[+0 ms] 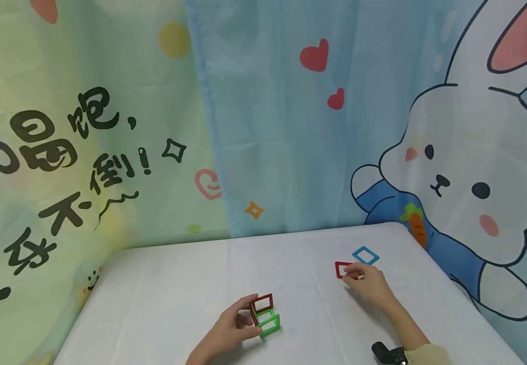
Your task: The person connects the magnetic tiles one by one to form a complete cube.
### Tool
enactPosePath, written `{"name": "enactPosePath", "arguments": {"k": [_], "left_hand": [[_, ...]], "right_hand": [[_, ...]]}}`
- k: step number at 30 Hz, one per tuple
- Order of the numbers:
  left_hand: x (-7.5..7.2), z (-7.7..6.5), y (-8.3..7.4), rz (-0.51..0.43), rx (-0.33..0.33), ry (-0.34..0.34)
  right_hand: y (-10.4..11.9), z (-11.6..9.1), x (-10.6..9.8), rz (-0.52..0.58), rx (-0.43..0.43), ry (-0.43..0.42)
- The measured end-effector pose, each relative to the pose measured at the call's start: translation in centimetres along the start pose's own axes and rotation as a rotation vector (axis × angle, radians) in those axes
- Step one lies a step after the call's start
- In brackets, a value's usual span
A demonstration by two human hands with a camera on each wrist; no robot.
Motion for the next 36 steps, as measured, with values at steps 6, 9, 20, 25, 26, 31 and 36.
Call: {"name": "enactPosePath", "arguments": {"k": [6, 9, 20, 25, 26, 31, 36], "left_hand": [[-0.4, 0.2, -0.1, -0.011, -0.009, 0.031], [-0.5, 0.0, -0.1, 0.000, -0.017, 0.017], [-0.5, 0.2, 0.5, -0.019, -0.004, -0.024], [-0.6, 0.1, 0.4, -0.031, -0.004, -0.029], [-0.6, 0.1, 0.3, -0.034, -0.006, -0.031], [-0.6, 0.0, 0.2, -0.033, -0.002, -0.037], [-0.7, -0.1, 0.0, -0.011, 0.021, -0.034]], "right_hand": [[-2.0, 0.7, -1.8, -0.015, 0.033, -0.020], [-2.7, 1.4, -1.9, -0.026, 0.038, -0.019], [-4.9, 3.1, -2.4, 0.006, 0.094, 0.077], [-4.9, 3.7, -2.6, -0.015, 0.113, 0.128], [-4.9, 3.7, -2.6, -0.017, 0.116, 0.136], [-4.7, 3.8, -2.6, 0.005, 0.137, 0.157], [-4.8, 3.9, -2.5, 0.030, 0.135, 0.128]]}}
Point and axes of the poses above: each hand's wrist, its own z-axis towards the middle knuckle, its own x-axis out of the palm, y = z × x, the point moved 2 cm from there along z, towards the middle knuckle, and after that the axes turned 8 degrees about y, right-handed, at the moved point
